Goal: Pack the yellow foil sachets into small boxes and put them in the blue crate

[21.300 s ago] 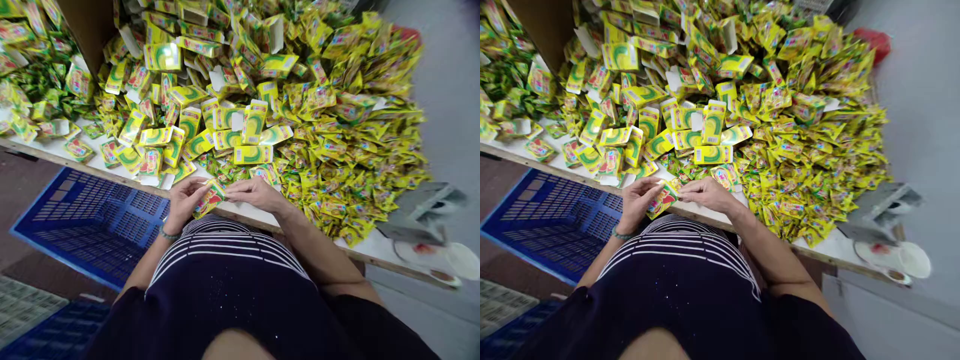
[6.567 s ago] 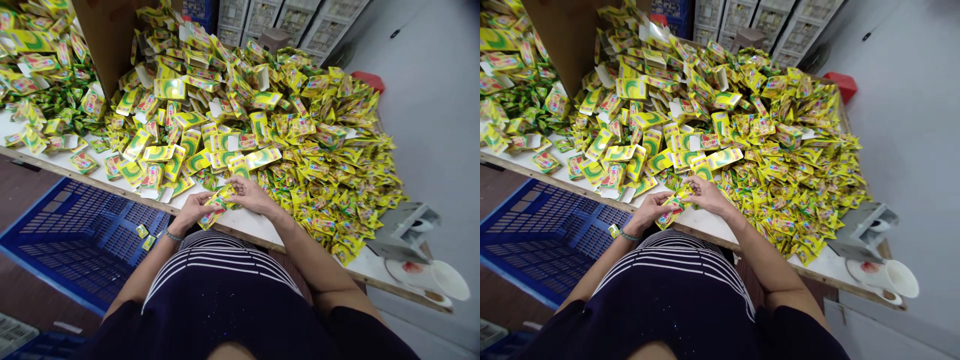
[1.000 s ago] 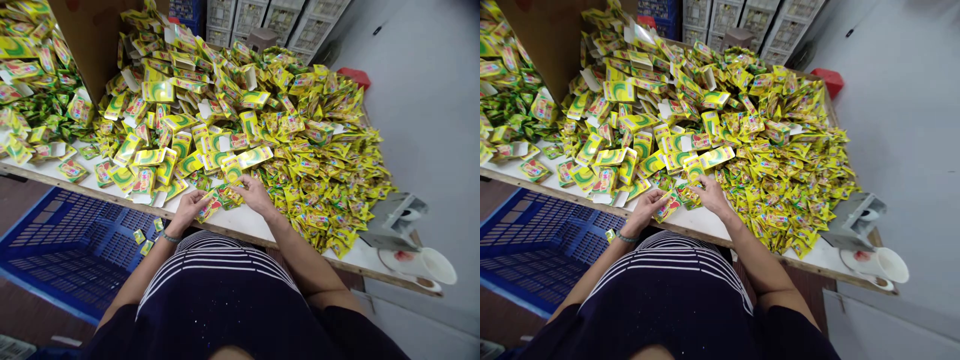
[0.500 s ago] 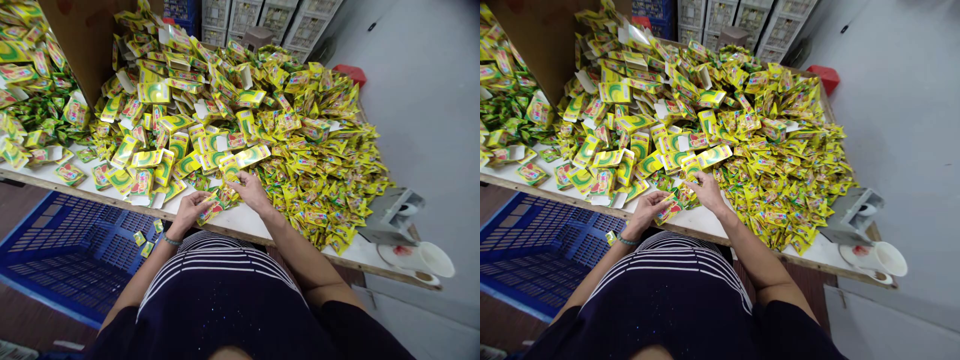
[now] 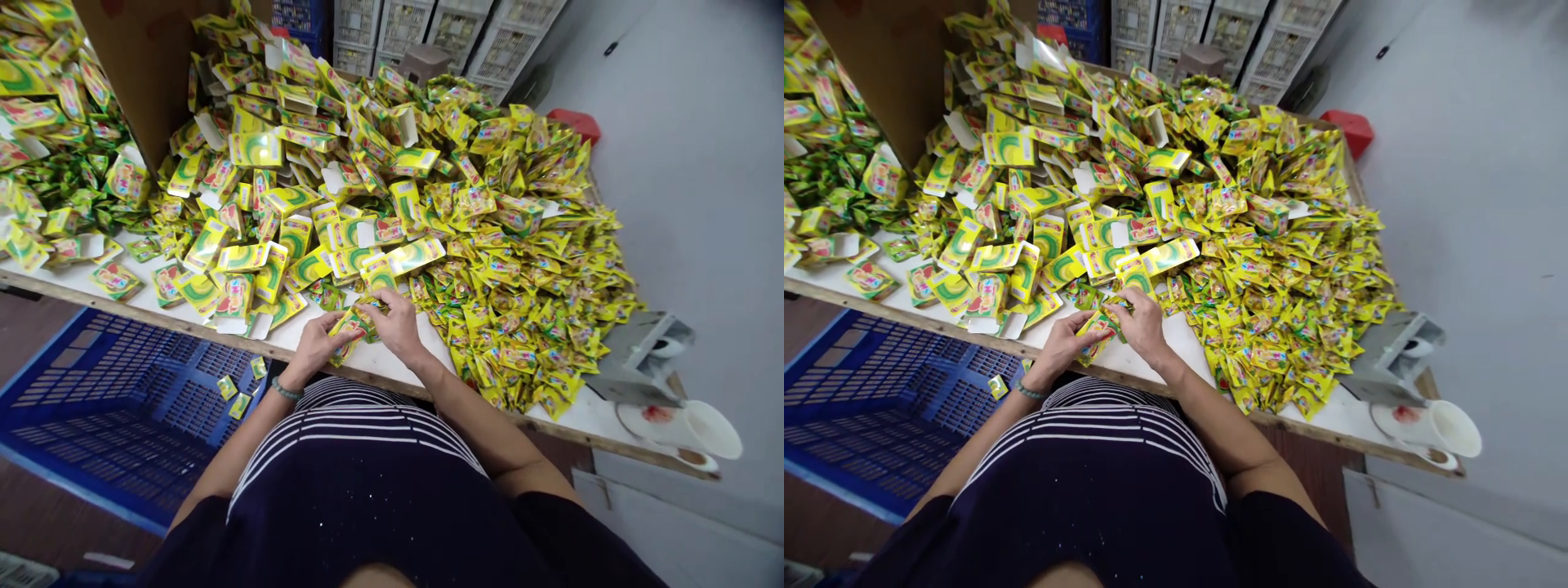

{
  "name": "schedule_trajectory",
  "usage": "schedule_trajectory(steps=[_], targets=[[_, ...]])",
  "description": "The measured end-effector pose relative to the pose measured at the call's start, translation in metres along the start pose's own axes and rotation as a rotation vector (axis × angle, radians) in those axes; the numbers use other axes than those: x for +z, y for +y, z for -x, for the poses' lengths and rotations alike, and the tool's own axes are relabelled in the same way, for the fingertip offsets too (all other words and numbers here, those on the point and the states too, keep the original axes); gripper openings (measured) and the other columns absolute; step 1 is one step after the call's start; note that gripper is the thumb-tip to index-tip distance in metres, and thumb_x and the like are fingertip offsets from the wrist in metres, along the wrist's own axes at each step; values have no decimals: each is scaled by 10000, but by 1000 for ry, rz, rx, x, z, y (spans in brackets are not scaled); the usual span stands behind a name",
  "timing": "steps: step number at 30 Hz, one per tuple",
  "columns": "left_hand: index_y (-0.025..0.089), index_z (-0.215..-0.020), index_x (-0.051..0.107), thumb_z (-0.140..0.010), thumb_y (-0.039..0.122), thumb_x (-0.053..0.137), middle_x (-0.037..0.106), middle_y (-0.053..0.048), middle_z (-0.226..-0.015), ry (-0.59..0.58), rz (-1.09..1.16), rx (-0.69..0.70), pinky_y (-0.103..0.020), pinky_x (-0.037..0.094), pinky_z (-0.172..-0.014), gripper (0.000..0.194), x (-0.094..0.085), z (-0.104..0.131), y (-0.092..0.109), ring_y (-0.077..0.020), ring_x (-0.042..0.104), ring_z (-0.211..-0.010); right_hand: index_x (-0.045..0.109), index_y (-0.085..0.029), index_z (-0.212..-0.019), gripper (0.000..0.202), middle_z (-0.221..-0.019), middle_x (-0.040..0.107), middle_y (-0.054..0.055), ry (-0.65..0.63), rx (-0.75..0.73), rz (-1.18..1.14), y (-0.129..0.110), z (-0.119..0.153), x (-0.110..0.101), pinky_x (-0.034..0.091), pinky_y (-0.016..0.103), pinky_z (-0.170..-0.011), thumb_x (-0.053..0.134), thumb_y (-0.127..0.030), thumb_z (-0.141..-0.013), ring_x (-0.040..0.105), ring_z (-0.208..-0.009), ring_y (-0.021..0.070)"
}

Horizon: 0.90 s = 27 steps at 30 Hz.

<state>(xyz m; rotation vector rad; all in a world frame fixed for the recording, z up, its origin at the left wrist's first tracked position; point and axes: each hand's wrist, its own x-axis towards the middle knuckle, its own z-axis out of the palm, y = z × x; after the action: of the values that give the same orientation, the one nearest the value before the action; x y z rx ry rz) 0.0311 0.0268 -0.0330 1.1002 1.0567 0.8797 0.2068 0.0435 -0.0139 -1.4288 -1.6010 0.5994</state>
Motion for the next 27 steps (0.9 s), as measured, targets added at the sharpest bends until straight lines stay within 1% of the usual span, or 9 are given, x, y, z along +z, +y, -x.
schedule_trajectory(steps=[2, 6, 7, 10, 12, 16, 19, 23, 27], targets=[[141, -1050, 723, -678, 432, 855, 772, -69, -992, 15, 5, -3, -300, 520, -788, 491, -1, 0, -1, -200, 692, -851, 685, -212, -856, 172, -892, 725, 48, -71, 6, -43, -1, 0, -3, 519, 340, -823, 706, -380, -826, 666, -852, 209], [152, -1064, 711, -690, 438, 844, 761, -67, -1014, -12, 31, 14, -299, 513, -805, 490, -2, 2, -1, -202, 681, -877, 693, -223, -1050, 331, -1001, 741, 40, -275, 44, -184, 1, -5, -12, 531, 342, -845, 749, -408, -781, 681, -935, 211], [156, -1072, 709, -693, 435, 842, 756, -65, -1024, -28, 20, 34, -297, 511, -816, 489, -1, 2, 0, -201, 677, -891, 699, -217, -1036, 336, -987, 742, 41, -275, 60, -190, 2, -7, -14, 531, 341, -835, 754, -421, -774, 681, -926, 212], [169, -1085, 695, -713, 443, 824, 738, -48, -1009, -42, -8, 103, -284, 502, -808, 480, 4, -2, 1, -189, 659, -882, 716, -199, -897, 311, -879, 733, 39, -171, 105, -128, 1, -12, -13, 519, 328, -766, 755, -477, -765, 668, -826, 206], [175, -1071, 684, -747, 469, 790, 723, -36, -973, -31, -36, 149, -274, 496, -779, 450, 7, -7, 0, -181, 644, -852, 725, -199, -853, 310, -821, 724, 32, -136, 91, -57, -1, -15, -10, 503, 319, -739, 749, -498, -773, 651, -764, 196], [199, -1036, 688, -814, 486, 716, 706, -18, -939, 11, -221, 226, -268, 479, -781, 365, 6, -15, -8, -187, 624, -867, 763, -213, -898, 236, -850, 735, 48, -212, -24, 43, -2, -19, -10, 485, 316, -741, 699, -435, -854, 643, -767, 195], [190, -930, 713, -806, 479, 722, 678, 1, -775, -11, -341, 184, -260, 464, -702, 315, -1, -15, -12, -176, 590, -747, 773, -216, -950, 177, -926, 731, 66, -373, -142, 57, 0, -20, -15, 479, 317, -780, 627, -311, -918, 649, -857, 201], [167, -990, 740, -827, 481, 701, 703, -9, -790, -125, -272, 132, -258, 467, -676, 356, -10, -7, -9, -171, 600, -716, 775, -182, -885, 188, -876, 692, 82, -511, -286, 264, -4, -21, -20, 435, 319, -748, 590, -196, -921, 608, -828, 204], [166, -1023, 751, -806, 460, 731, 752, -34, -903, -172, -155, 88, -281, 516, -773, 366, -14, -1, -2, -206, 675, -853, 760, -184, -802, 196, -798, 681, 69, -629, -402, 404, -13, -26, -18, 389, 319, -715, 595, -168, -907, 579, -771, 199]])
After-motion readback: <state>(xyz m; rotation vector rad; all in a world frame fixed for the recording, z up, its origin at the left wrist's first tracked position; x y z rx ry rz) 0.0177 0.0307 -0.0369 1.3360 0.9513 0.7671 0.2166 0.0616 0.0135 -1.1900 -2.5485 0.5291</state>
